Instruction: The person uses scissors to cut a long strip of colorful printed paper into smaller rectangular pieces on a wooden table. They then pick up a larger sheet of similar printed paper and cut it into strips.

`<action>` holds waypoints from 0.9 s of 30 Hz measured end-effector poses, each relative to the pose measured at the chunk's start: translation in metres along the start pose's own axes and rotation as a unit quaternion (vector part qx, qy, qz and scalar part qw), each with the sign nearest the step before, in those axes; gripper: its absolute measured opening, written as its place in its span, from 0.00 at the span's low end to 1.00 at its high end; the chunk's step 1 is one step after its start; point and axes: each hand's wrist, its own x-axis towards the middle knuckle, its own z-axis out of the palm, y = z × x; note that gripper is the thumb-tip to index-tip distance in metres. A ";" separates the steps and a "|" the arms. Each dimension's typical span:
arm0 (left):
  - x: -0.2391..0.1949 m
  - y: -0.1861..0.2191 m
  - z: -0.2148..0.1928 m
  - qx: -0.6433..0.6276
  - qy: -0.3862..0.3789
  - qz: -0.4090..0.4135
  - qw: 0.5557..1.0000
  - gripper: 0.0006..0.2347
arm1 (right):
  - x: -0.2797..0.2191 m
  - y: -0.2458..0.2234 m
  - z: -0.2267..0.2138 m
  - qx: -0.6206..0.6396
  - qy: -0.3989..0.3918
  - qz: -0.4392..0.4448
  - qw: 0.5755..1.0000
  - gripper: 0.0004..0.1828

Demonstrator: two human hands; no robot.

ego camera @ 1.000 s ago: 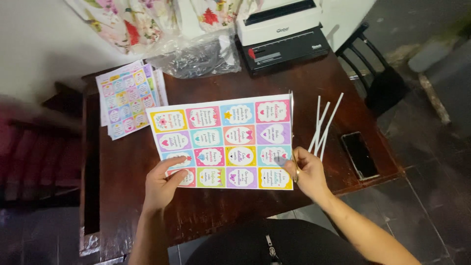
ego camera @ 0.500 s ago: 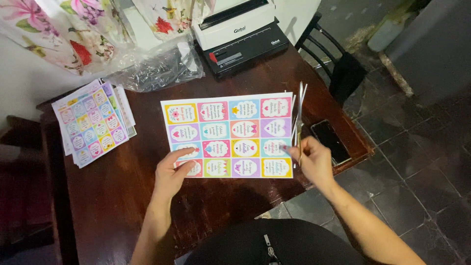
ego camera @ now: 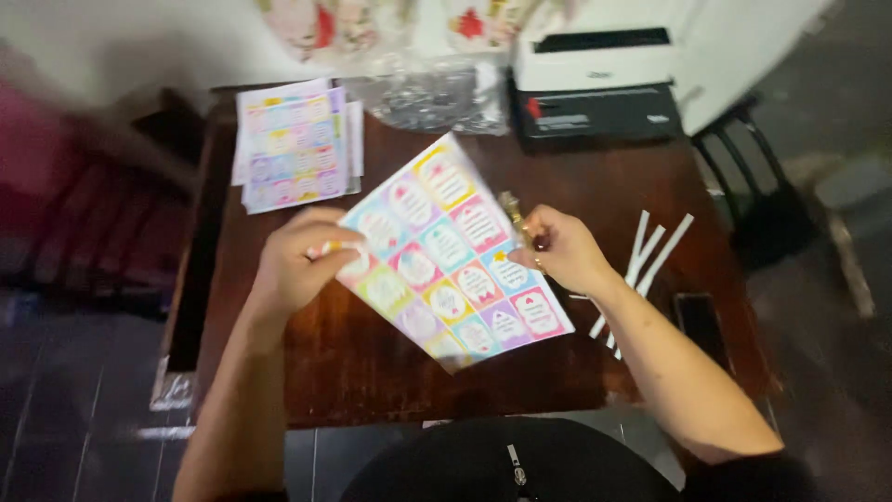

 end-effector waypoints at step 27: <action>-0.013 0.013 0.078 -0.105 0.187 -0.032 0.976 0.22 | -0.162 0.027 0.069 0.028 0.016 0.125 0.992 0.27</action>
